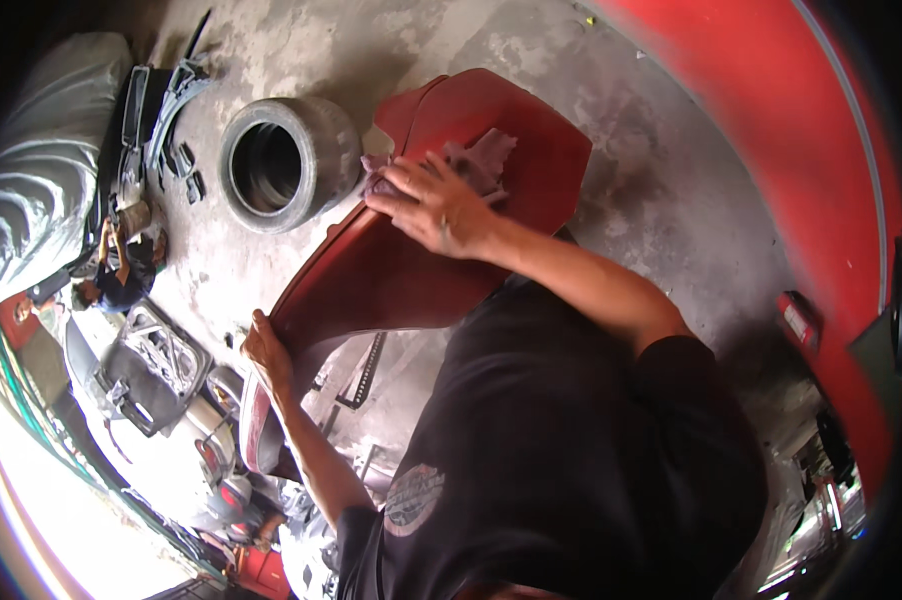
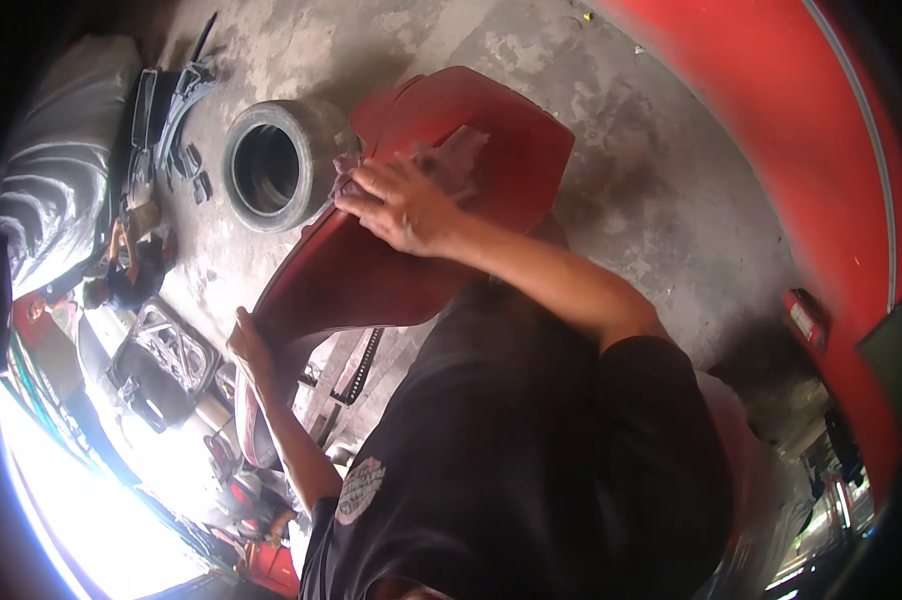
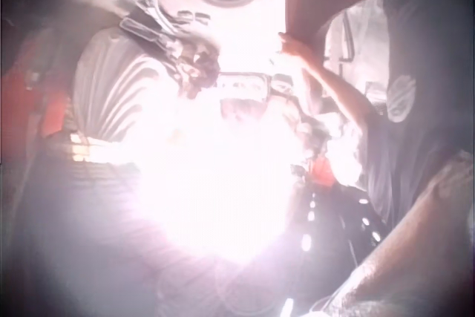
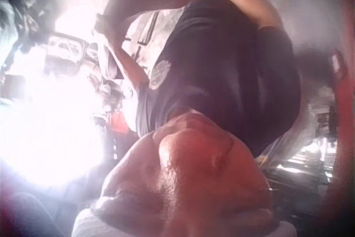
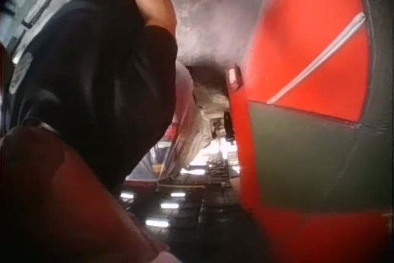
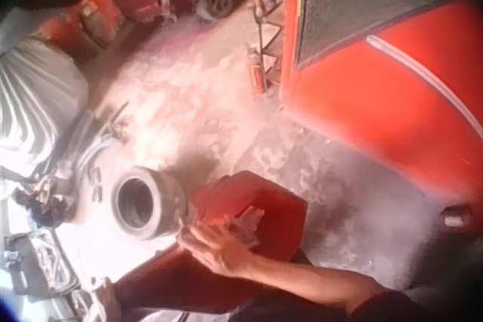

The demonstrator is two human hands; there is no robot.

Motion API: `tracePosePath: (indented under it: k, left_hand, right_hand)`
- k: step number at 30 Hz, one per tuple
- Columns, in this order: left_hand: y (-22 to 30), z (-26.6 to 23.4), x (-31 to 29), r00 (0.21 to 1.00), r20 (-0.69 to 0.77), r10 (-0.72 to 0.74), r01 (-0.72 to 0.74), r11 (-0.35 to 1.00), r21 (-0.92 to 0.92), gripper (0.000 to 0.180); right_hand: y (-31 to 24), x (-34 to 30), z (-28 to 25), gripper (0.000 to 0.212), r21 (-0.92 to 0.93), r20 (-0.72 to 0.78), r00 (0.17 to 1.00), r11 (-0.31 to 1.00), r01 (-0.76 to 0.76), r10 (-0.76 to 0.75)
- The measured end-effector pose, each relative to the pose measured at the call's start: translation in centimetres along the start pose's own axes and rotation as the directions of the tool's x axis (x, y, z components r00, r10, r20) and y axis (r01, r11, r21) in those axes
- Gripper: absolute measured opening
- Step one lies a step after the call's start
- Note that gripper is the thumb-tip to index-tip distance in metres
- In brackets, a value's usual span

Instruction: The person sits on the floor and wipes a red car bumper with a cloth. They rotate the bumper to clean different sections, including the edges and inner surfaces, before placing it down and handling a bucket.

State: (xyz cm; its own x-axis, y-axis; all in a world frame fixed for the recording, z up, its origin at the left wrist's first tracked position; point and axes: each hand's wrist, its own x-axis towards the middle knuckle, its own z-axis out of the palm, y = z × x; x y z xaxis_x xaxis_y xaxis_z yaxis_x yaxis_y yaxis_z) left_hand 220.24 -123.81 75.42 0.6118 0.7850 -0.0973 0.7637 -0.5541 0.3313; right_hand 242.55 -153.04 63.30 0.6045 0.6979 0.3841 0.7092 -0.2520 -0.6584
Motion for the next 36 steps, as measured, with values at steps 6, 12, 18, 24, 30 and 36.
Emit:
tracePosePath:
  k: [6, 12, 18, 24, 30, 36]
  left_hand:
    - [0.9, -0.6, -0.3, 0.999, 0.001, 0.055, -0.054, 0.993, 0.108, 0.058]
    - [1.9, -0.8, -0.9, 0.998, -0.021, 0.063, -0.057, 0.978, 0.202, 0.051]
    - [1.8, -0.6, -0.8, 0.987, -0.06, 0.148, -0.132, 0.969, 0.207, 0.048]
    - [2.1, -0.9, -0.5, 0.987, -0.058, 0.152, -0.137, 0.967, 0.216, 0.049]
    - [1.7, -0.3, -0.8, 0.982, -0.085, 0.17, -0.146, 0.961, 0.237, 0.054]
    - [0.9, -0.6, -0.6, 0.991, -0.023, 0.134, -0.124, 0.96, 0.252, 0.055]
  right_hand:
    - [15.6, 3.9, -0.2, 0.04, 0.039, 0.217, 0.948, 0.968, -0.247, 0.233]
    - [6.8, 4.8, 0.7, 0.041, 0.04, 0.186, 0.983, 0.999, -0.007, -0.001]
    - [14.9, 7.3, 2.3, 0.039, -0.052, 0.267, 0.94, 0.977, -0.206, 0.212]
    - [7.7, 5.6, 1.0, 0.049, 0.128, 0.239, 0.971, 0.991, -0.05, 0.018]
    - [17.8, 3.3, -0.3, 0.044, -0.049, 0.087, 0.923, 0.927, -0.373, 0.376]
    - [22.4, -4.8, -3.0, 0.048, 0.008, 0.09, 0.653, 0.655, -0.756, 0.752]
